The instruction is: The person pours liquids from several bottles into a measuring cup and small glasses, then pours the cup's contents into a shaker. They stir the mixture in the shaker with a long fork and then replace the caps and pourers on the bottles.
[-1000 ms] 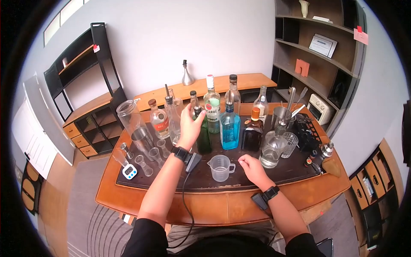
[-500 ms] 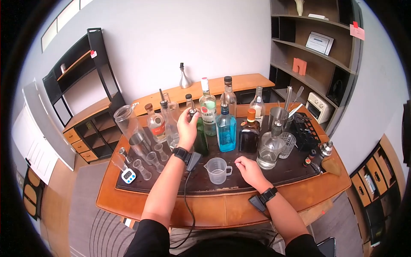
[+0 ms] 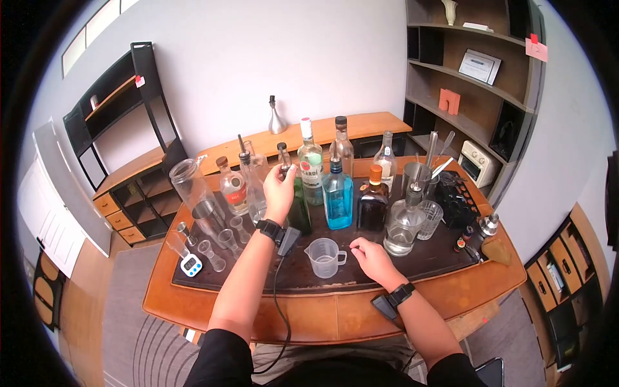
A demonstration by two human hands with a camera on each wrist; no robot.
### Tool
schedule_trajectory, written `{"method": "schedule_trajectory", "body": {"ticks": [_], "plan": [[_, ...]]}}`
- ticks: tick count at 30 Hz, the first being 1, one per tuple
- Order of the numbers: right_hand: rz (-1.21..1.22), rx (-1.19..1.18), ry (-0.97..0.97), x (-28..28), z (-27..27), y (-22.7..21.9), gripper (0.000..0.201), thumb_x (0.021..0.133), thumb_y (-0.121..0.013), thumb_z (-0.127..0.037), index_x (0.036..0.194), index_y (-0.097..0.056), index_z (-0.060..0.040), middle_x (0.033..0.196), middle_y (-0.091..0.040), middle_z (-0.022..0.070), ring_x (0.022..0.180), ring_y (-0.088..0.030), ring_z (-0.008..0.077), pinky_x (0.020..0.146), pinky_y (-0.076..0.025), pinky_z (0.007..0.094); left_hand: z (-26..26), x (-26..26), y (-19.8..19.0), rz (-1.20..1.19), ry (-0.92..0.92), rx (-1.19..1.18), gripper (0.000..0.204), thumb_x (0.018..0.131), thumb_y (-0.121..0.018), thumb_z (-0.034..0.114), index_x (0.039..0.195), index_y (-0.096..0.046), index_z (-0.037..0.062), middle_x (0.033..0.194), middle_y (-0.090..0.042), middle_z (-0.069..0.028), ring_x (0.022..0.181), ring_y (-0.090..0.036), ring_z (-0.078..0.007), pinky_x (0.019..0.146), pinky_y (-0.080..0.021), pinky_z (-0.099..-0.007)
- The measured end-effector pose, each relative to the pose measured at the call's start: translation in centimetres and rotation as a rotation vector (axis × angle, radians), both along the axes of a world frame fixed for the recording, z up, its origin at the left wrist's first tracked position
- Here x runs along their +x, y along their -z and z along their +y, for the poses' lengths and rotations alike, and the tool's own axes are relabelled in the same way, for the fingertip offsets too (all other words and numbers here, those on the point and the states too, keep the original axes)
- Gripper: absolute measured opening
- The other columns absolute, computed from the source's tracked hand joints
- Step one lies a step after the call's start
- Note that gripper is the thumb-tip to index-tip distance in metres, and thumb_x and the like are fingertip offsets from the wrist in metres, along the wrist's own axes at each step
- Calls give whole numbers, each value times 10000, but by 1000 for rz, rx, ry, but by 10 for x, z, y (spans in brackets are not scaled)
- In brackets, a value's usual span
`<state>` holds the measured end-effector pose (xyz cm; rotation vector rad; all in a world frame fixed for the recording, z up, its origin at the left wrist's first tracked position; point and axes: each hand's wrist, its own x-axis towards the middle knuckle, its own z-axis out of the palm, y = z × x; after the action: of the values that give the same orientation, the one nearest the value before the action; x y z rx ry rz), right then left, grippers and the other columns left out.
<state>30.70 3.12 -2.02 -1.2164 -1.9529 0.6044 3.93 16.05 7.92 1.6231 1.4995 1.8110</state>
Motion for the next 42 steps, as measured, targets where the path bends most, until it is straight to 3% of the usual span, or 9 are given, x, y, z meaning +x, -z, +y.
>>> {"method": "schedule_trajectory", "body": {"ticks": [3, 5, 9, 15, 17, 25, 30, 42], "plan": [[11, -15, -1, 1, -1, 0, 135, 963, -620, -144, 1052, -622, -43, 946, -714, 193, 912, -682, 394, 761, -538, 461, -1, 3, -2, 34, -58, -48, 325, 969, -692, 259, 1109, -675, -34, 858, -726, -65, 769, -658, -100, 687, -507, -262], [11, 4, 1, 1, 1, 4, 138, 963, -620, -146, 1058, -618, -45, 943, -713, 193, 910, -680, 395, 757, -536, 464, 1, 5, -2, 1, -104, -49, 355, 935, -714, 317, 1082, -707, -7, 884, -724, -88, 782, -665, -163, 739, -521, -337], [21, 10, 1, 2, 1, 4, 134, 963, -619, -144, 1057, -614, -49, 944, -713, 191, 908, -678, 395, 754, -534, 466, 0, 5, -5, 25, -121, -74, 366, 939, -713, 322, 1089, -704, -12, 880, -725, -91, 785, -665, -165, 743, -522, -336], [18, 54, -2, 1, 0, 4, 124, 962, -617, -148, 1043, -608, -54, 947, -710, 171, 902, -672, 394, 748, -528, 474, 5, -13, -3, -49, 86, -12, 380, 963, -689, 330, 1103, -705, -22, 867, -726, -82, 799, -658, -134, 743, -514, -304], [-4, 66, -7, 2, 2, 6, 122, 961, -614, -150, 1037, -606, -54, 947, -708, 166, 896, -671, 395, 740, -527, 478, 6, -18, -10, 45, 122, -119, 365, 998, -657, 305, 1088, -692, -47, 883, -694, -16, 821, -592, -69, 737, -472, -251], [11, 75, -5, 3, 1, 6, 108, 964, -609, -150, 1025, -607, -60, 932, -704, 181, 883, -670, 402, 724, -523, 489, 3, -18, -18, 14, 170, -208, 324, 997, -660, 287, 1094, -697, -20, 894, -677, 10, 827, -574, -64, 749, -460, -240], [22, 94, -9, 3, 2, 8, 109, 966, -608, -155, 1027, -612, -65, 927, -705, 186, 876, -670, 407, 721, -523, 495, 2, -21, -12, 40, 249, -75, 318, 991, -672, 226, 1181, -663, -28, 975, -685, -2, 852, -587, -72, 771, -474, -250], [-16, 67, 7, 4, 1, 7, 123, 958, -617, -164, 1035, -615, -68, 944, -707, 187, 885, -672, 406, 728, -531, 491, 5, -20, -24, 118, 82, -195, 396, 988, -649, 353, 1020, -708, -37, 843, -707, -70, 800, -619, -119, 741, -489, -311]]}}
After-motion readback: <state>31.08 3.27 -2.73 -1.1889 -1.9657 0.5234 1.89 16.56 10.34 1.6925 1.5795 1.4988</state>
